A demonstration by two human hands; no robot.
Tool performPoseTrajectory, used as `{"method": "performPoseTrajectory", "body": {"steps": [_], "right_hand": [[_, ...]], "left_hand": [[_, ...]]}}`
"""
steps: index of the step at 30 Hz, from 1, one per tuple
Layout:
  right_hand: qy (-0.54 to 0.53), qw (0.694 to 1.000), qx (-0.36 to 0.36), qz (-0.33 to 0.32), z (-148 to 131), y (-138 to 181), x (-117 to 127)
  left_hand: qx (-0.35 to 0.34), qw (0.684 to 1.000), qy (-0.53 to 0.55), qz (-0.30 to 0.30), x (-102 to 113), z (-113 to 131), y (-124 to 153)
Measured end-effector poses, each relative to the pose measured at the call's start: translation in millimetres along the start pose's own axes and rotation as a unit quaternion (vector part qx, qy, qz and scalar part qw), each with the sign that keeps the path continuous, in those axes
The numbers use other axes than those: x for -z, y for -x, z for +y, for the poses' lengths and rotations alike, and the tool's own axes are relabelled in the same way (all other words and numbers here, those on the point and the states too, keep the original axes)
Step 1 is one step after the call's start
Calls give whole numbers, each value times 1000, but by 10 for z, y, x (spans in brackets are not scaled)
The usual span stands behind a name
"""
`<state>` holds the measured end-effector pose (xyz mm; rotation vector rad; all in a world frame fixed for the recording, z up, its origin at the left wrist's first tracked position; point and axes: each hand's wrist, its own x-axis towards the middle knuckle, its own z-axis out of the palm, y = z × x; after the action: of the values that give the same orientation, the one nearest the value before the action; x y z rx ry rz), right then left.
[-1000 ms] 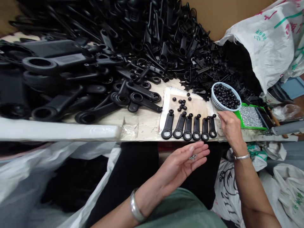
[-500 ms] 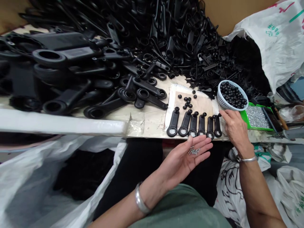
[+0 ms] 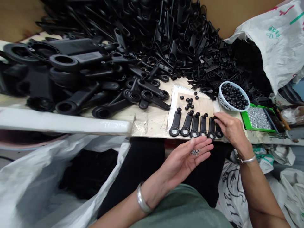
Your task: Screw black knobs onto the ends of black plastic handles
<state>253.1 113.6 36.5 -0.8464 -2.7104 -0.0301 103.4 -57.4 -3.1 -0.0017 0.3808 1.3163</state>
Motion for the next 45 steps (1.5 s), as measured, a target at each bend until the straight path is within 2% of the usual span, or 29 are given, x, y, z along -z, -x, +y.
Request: {"method": "performPoseTrajectory", "body": {"steps": [4, 12, 15, 21, 26, 28, 35, 41, 45], "right_hand": [[5, 1000, -4, -26, 15, -37, -12], [75, 986, 57, -134, 33, -179, 74], [92, 982, 66, -154, 20, -212, 91], [90, 988, 49, -111, -39, -125, 81], [24, 999, 32, 31, -89, -43, 90], [0, 997, 45, 58, -141, -90, 98], [-5, 989, 144, -21, -439, -506, 14], [69, 982, 167, -52, -513, -666, -109], [64, 976, 185, -99, -528, -708, -111]], "left_hand": [[-3, 1000, -2, -6, 14, -5, 10], [1, 1000, 4, 1, 7, -1, 3], [-2, 1000, 9, -3, 9, 5, 0], [-2, 999, 27, -18, 17, 28, 14], [-6, 999, 35, -20, 6, 37, 30], [-6, 999, 29, -14, -3, 28, 29], [-17, 1000, 15, -3, 9, 11, 63], [-34, 999, 16, -12, 65, 53, 85], [-30, 999, 15, -13, 83, 57, 79]]}}
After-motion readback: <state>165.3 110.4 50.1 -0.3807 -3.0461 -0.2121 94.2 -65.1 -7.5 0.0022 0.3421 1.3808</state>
